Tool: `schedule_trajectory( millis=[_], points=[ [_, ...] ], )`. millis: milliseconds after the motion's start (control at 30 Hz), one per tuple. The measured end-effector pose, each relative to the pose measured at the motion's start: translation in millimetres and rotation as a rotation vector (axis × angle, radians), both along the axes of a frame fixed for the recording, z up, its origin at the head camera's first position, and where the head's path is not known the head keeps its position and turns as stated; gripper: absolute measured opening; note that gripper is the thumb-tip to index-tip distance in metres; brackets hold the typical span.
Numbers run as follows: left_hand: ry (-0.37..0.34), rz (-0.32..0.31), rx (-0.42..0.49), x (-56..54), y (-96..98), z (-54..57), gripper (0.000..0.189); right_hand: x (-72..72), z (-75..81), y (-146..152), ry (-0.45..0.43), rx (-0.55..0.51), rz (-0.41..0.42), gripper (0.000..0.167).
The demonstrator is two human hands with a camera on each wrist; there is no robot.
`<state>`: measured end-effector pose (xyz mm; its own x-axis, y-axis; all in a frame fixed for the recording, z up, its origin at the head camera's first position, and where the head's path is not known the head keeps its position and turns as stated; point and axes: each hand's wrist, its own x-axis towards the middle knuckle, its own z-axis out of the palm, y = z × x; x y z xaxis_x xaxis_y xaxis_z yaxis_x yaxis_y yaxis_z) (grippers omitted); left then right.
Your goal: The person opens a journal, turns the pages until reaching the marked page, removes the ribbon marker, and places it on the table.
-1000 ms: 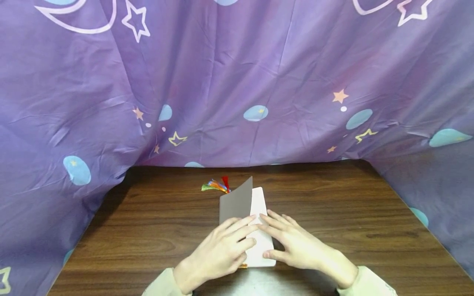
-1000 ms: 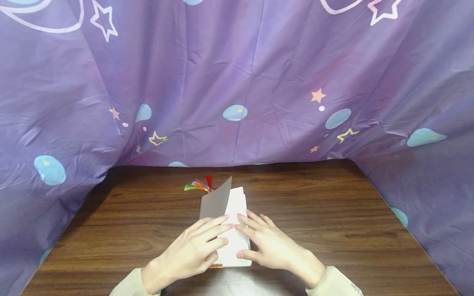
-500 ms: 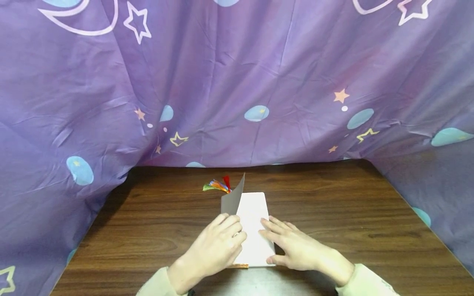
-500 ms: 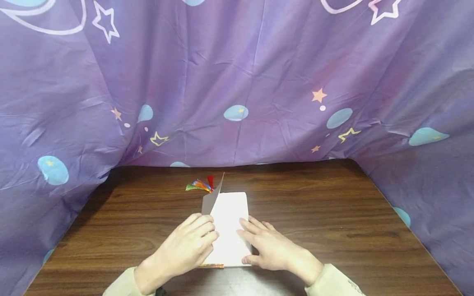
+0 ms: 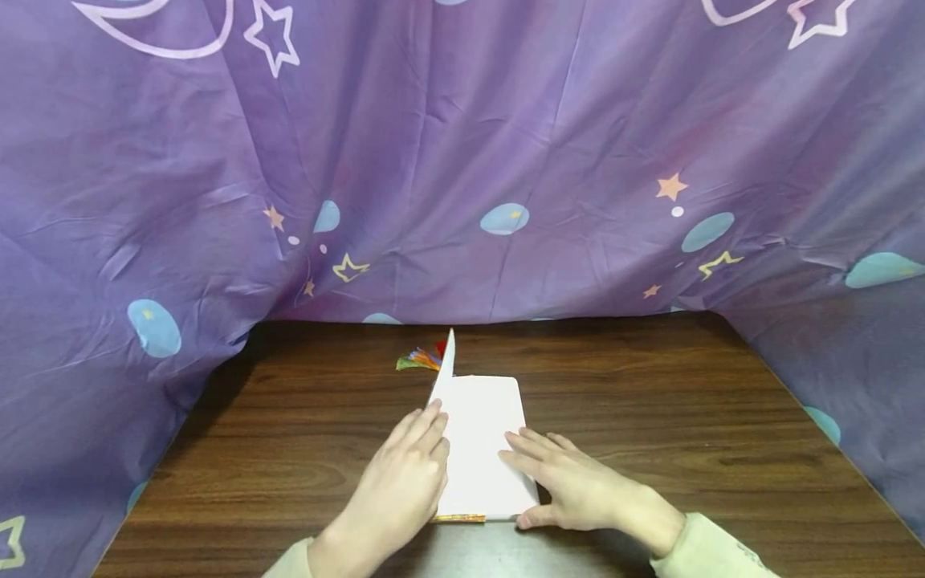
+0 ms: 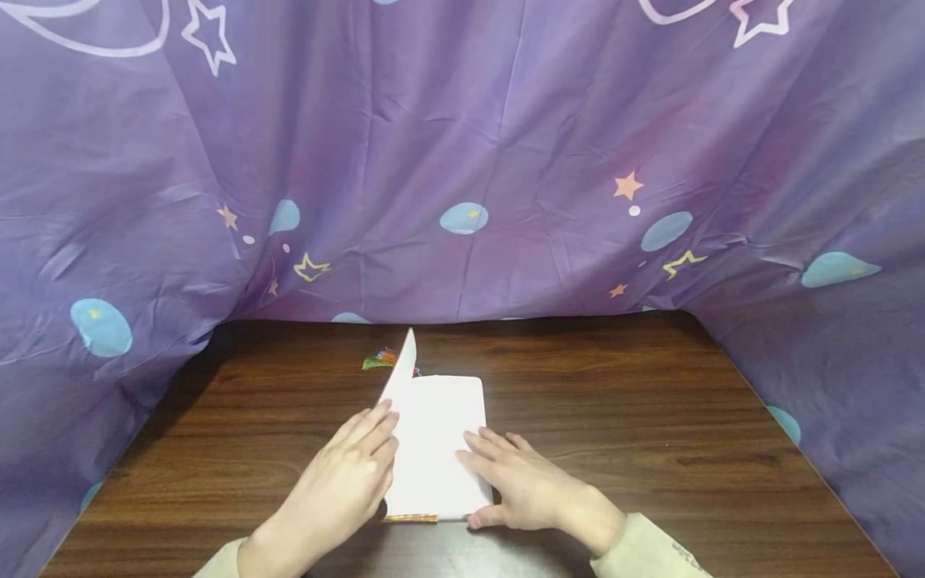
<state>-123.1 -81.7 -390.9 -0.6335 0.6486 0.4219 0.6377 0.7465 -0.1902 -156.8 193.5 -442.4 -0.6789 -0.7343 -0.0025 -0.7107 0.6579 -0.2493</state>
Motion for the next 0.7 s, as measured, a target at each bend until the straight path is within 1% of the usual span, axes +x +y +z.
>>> schedule_trajectory(
  millis=[133, 233, 333, 400, 467, 533, 633, 700],
  points=[
    [0.005, 0.03, 0.01, 0.1, -5.5, -1.9, 0.023, -0.8, -1.1, -0.8, -0.001, 0.006, 0.007, 0.084],
    [0.003, 0.073, 0.007, 0.6, -10.4, -3.5, 0.029, -1.2, -1.3, -1.6, -0.002, 0.013, 0.009, 0.083],
    [-0.013, 0.119, -0.004, 1.1, -15.1, -4.4, 0.033, -1.3, -1.1, -2.0, 0.003, 0.014, 0.009, 0.082],
    [-0.022, 0.135, -0.004, 1.1, -18.2, -4.7, 0.034, -1.4, -0.5, -2.1, 0.0, 0.011, 0.007, 0.081],
    [-0.017, 0.135, 0.005, -0.6, -21.1, -5.1, 0.035, -1.2, 0.3, -1.7, -0.005, 0.009, 0.003, 0.079],
    [-0.003, 0.12, 0.02, -3.8, -24.1, -5.5, 0.035, -1.3, 1.2, -1.4, -0.01, 0.007, 0.0, 0.078],
    [0.013, 0.079, 0.05, -12.2, -29.0, -6.2, 0.028, -2.0, 2.3, -1.1, -0.005, 0.006, 0.0, 0.076],
    [0.01, 0.045, 0.073, -19.4, -32.4, -6.6, 0.022, -2.6, 3.1, -1.0, -0.002, -0.003, 0.001, 0.073]
  ],
)
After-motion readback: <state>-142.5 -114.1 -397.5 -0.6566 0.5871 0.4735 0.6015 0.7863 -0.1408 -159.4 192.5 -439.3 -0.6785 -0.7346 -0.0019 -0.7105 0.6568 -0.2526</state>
